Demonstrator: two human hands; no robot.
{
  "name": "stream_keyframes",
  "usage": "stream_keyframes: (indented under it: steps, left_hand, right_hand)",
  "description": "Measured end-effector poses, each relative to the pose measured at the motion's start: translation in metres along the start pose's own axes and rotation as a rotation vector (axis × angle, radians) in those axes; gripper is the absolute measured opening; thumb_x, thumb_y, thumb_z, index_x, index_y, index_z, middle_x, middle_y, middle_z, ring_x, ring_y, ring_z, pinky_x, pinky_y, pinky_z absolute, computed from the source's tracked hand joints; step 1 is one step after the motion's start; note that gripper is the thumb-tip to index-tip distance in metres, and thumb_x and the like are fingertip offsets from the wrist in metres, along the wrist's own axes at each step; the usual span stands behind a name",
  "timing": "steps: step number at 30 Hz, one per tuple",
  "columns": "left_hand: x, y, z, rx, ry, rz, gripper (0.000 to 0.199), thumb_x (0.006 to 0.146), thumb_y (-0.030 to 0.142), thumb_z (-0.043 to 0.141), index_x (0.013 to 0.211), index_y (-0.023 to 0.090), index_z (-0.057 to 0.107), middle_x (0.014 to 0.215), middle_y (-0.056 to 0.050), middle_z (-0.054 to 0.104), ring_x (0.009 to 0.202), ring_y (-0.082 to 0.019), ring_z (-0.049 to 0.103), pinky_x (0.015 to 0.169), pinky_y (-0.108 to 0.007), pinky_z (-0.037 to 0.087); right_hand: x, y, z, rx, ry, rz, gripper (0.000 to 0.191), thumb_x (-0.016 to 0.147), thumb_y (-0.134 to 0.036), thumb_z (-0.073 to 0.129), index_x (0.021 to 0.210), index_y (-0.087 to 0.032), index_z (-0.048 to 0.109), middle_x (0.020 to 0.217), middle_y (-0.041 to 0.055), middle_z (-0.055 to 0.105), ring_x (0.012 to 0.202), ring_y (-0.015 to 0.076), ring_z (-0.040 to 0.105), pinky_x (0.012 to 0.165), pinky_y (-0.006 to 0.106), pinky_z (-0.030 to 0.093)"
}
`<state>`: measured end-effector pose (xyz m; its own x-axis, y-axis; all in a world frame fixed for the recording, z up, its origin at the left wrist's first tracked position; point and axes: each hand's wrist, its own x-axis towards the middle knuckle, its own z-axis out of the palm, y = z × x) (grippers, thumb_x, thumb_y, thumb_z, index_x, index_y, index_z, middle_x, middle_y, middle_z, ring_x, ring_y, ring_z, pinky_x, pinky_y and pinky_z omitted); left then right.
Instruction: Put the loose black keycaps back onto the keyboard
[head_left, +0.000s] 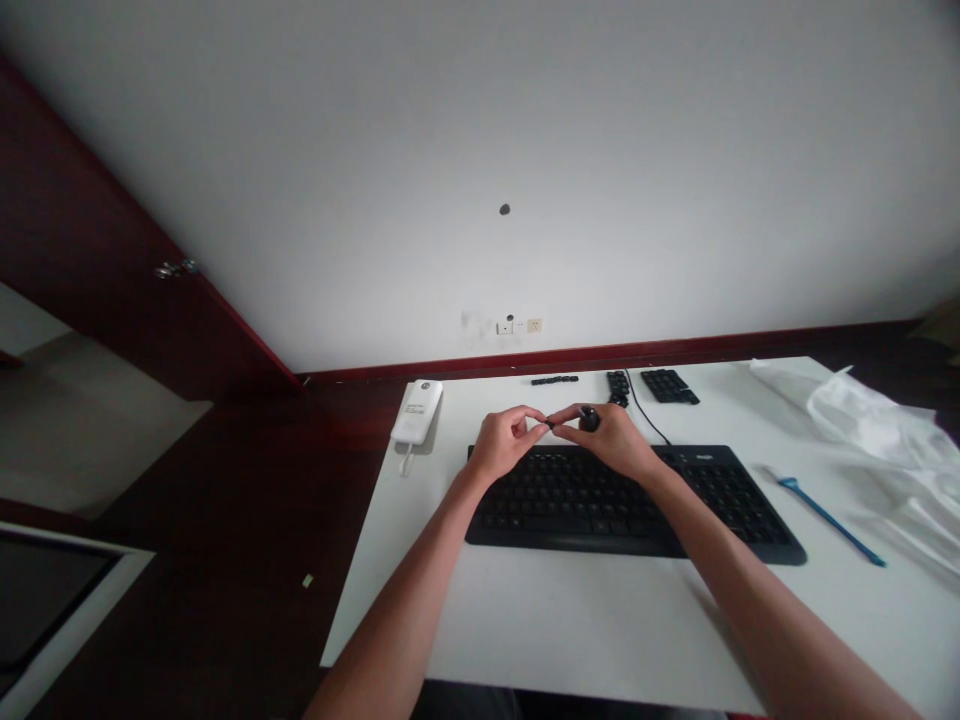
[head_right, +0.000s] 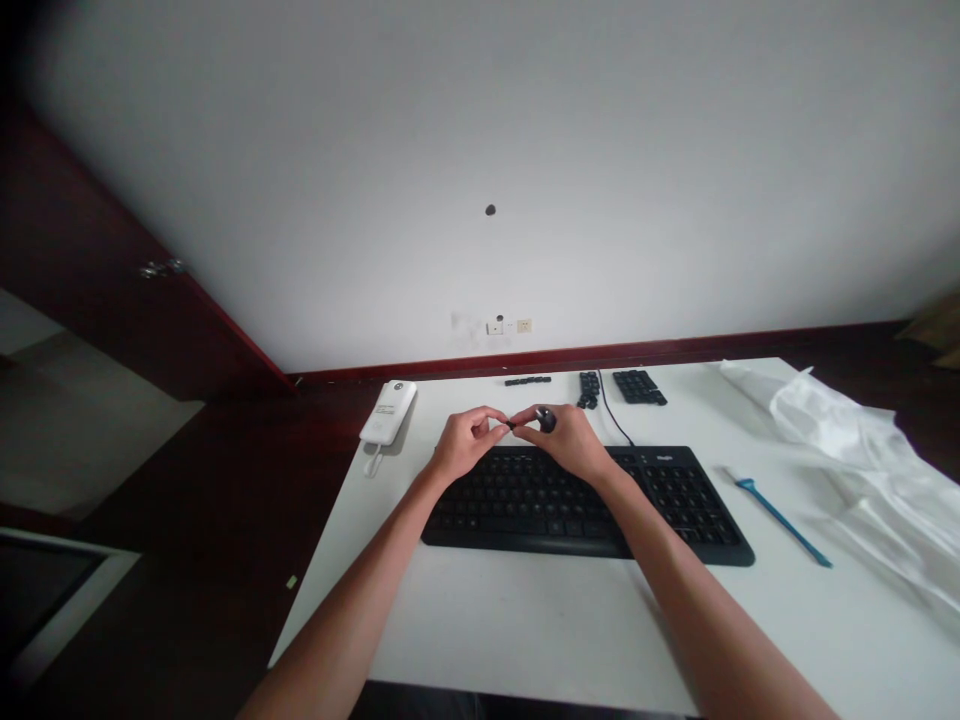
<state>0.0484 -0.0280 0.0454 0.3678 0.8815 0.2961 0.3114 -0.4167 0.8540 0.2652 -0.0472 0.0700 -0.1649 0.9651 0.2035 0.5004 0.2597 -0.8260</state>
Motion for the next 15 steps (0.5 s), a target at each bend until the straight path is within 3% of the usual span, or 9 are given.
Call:
stream_keyframes:
  steps: [4, 6, 11, 15]
  left_hand:
    - [0.000, -0.001, 0.000, -0.037, 0.007, -0.031, 0.032, 0.091, 0.048, 0.070, 0.099, 0.018, 0.077, 0.058, 0.007, 0.041, 0.057, -0.010, 0.038, 0.060, -0.024, 0.032]
    - [0.001, -0.002, 0.001, -0.032, 0.000, -0.041, 0.032, 0.090, 0.048, 0.071, 0.098, 0.018, 0.078, 0.057, 0.007, 0.041, 0.056, -0.010, 0.036, 0.059, -0.025, 0.031]
    - [0.003, -0.011, -0.007, 0.019, -0.027, -0.033, 0.034, 0.089, 0.052, 0.073, 0.095, 0.020, 0.079, 0.056, 0.007, 0.040, 0.056, -0.010, 0.034, 0.058, -0.026, 0.028]
    - [0.007, -0.027, -0.025, 0.046, 0.129, -0.062, 0.036, 0.091, 0.053, 0.067, 0.088, 0.018, 0.076, 0.057, 0.006, 0.039, 0.057, -0.011, 0.036, 0.058, -0.026, 0.029]
  right_hand:
    - [-0.002, 0.000, 0.001, -0.103, 0.009, 0.000, 0.029, 0.085, -0.045, 0.072, 0.098, -0.022, 0.083, 0.066, -0.0015, 0.071, 0.054, 0.0142, 0.053, 0.057, 0.028, 0.043]
    - [-0.003, -0.001, 0.001, -0.133, 0.008, -0.010, 0.029, 0.086, -0.043, 0.071, 0.101, -0.021, 0.083, 0.062, -0.0027, 0.067, 0.051, 0.0126, 0.049, 0.056, 0.027, 0.041]
    - [-0.004, -0.004, 0.004, -0.167, -0.037, -0.095, 0.021, 0.088, -0.034, 0.068, 0.100, -0.023, 0.081, 0.076, 0.0001, 0.075, 0.061, 0.0159, 0.061, 0.067, 0.029, 0.049]
    - [-0.006, -0.006, 0.013, -0.152, -0.130, -0.116, 0.015, 0.090, -0.029, 0.065, 0.095, -0.026, 0.079, 0.090, 0.0009, 0.080, 0.073, 0.0195, 0.070, 0.076, 0.030, 0.053]
